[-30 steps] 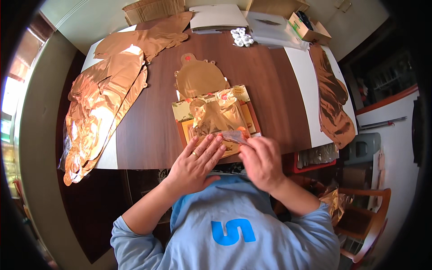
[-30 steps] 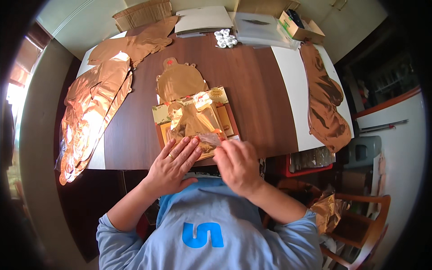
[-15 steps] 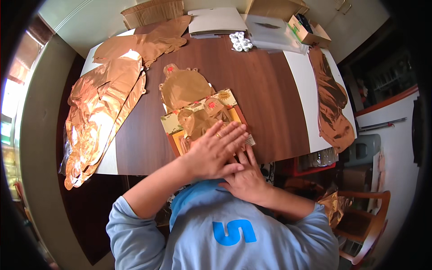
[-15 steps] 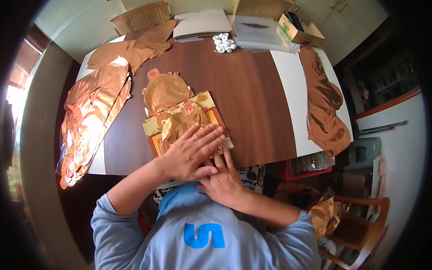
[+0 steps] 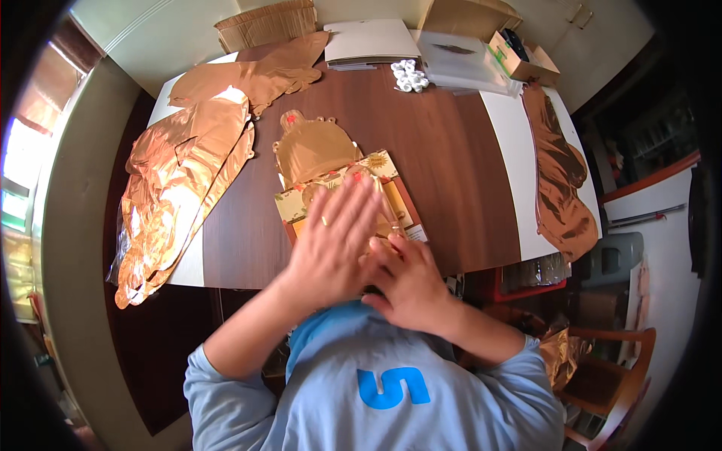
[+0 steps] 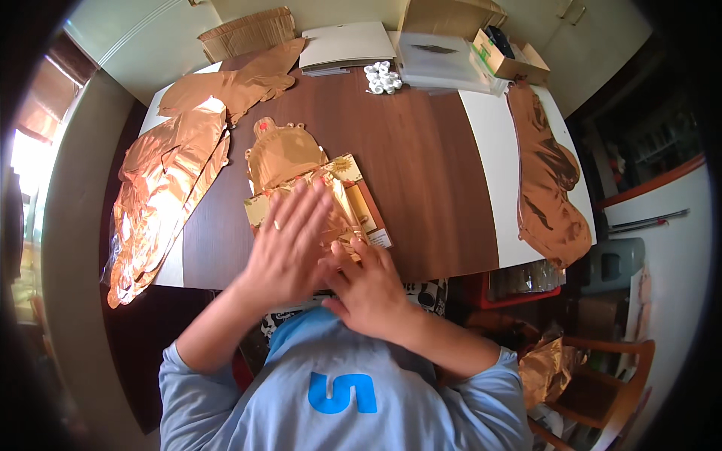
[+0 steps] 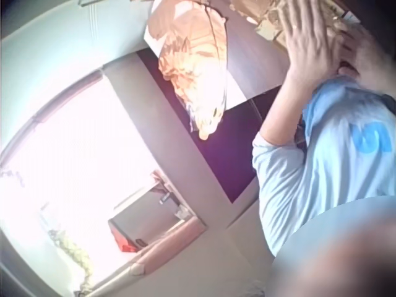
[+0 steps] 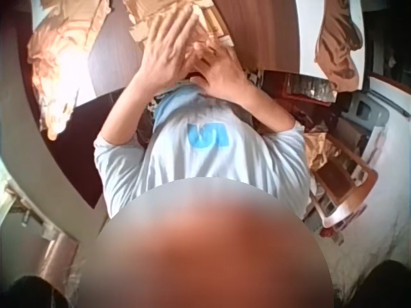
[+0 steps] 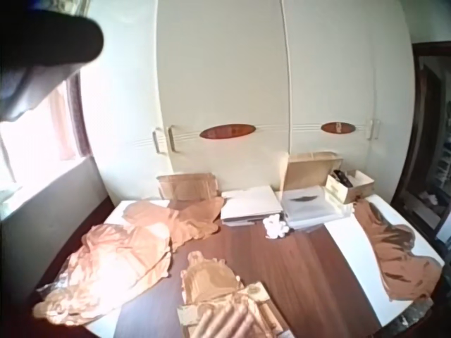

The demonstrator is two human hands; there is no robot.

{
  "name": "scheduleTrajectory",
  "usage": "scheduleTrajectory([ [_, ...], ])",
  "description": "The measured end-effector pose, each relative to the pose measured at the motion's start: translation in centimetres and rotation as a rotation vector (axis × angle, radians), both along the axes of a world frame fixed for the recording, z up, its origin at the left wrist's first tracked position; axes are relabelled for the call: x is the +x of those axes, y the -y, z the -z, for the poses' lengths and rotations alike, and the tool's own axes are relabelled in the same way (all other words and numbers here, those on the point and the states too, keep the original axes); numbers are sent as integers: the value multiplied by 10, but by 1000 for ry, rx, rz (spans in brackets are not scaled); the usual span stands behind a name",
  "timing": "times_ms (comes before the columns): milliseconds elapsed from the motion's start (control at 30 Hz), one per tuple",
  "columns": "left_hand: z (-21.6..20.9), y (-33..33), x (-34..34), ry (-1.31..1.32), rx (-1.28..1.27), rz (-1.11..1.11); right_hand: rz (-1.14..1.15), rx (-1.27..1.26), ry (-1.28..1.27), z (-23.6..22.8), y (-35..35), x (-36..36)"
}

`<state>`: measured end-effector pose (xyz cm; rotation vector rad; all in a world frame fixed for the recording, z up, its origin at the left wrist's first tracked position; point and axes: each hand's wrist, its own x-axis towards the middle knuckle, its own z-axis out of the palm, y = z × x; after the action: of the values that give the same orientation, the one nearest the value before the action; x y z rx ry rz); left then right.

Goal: Folding a large letter-shaped foil balloon and placing it into its packaging.

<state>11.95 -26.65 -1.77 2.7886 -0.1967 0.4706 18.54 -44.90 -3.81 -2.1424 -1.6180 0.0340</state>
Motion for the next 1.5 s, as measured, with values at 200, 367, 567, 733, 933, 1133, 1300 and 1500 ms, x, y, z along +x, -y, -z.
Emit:
scheduleTrajectory([
  [200,37,30,-48,-160,82,-65,305,269,-486,-10,-15,87],
  [367,59,31,-51,-64,303,-75,404,-211,-694,-13,-46,134],
  [567,56,21,-61,-59,321,24,261,-381,-943,-16,-45,132],
  [733,54,15,-60,-72,292,65,358,299,-909,-15,-29,160],
  [933,54,8,-62,-57,288,46,309,512,-1134,-50,6,169],
  [1133,73,9,-81,73,145,32,261,171,-1398,-22,21,125],
  [1300,67,8,-86,131,193,-94,479,313,-1229,-14,51,156],
  [1500,73,2,-89,127,154,-89,833,2,-790,0,115,199],
])
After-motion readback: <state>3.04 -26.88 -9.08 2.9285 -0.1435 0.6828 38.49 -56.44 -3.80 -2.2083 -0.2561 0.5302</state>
